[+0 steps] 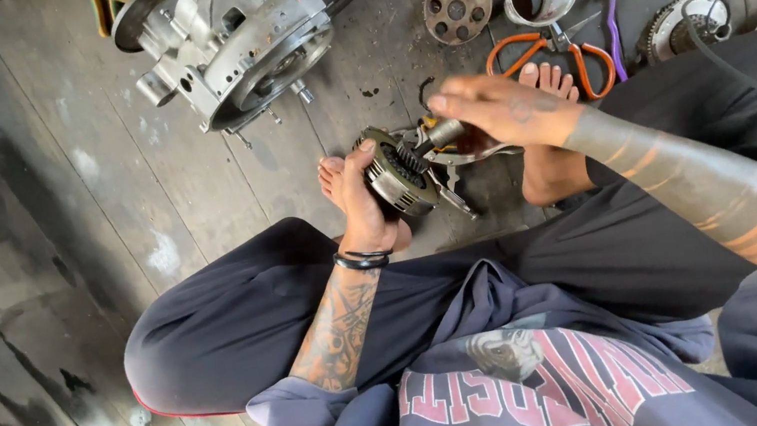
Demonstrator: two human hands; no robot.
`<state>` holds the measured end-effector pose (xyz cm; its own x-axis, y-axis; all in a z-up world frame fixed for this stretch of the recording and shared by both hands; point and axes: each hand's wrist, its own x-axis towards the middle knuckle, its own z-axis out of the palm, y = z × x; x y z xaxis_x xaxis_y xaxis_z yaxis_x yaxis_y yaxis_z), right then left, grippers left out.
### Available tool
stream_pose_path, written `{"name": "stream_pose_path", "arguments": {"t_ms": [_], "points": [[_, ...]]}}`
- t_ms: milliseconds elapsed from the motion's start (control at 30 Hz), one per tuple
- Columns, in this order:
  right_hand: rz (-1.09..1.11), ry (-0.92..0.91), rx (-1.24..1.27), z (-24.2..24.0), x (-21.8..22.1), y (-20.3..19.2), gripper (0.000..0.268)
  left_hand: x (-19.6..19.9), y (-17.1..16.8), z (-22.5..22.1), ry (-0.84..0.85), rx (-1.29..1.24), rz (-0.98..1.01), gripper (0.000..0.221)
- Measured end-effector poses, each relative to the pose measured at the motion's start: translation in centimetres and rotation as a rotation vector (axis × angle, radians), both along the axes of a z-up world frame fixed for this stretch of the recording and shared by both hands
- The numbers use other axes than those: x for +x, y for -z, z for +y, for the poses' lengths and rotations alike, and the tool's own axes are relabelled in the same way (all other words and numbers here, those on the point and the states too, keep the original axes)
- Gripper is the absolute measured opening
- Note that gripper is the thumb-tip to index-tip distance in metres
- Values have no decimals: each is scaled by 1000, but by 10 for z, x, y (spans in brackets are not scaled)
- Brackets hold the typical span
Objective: The person sits on the floor and uses a large pair of locking pliers to compress and manipulate a circular metal mechanical component. They repeatedly adjust the pliers and rotate the part to access different sections, then remove the pliers to inspect the internal gears and springs by hand.
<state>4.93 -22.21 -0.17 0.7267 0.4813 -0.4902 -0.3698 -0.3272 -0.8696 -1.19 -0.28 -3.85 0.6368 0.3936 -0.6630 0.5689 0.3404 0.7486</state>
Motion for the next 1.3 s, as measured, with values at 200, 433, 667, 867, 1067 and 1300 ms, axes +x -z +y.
{"name": "stream_pose_path", "arguments": {"t_ms": [200, 433, 667, 867, 1067, 1300], "points": [[142, -163, -163, 6, 3, -22, 40, -1, -9, 4, -47, -274, -198, 23], [-309, -118, 22, 1, -7, -2, 38, 6, -8, 8, 9, 52, -44, 60], [33, 13, -54, 1, -9, 15, 46, -1, 35, 16, 362, 468, 208, 110], [-104, 21, 26, 5, 0, 10, 17, 15, -29, 3, 44, -515, 94, 40], [-326, -87, 253, -3, 6, 3, 29, 28, 10, 9, 5, -631, 71, 41], [-278, 90, 75, 6, -12, 2, 30, 16, -25, 8, 52, -669, 51, 41]]}}
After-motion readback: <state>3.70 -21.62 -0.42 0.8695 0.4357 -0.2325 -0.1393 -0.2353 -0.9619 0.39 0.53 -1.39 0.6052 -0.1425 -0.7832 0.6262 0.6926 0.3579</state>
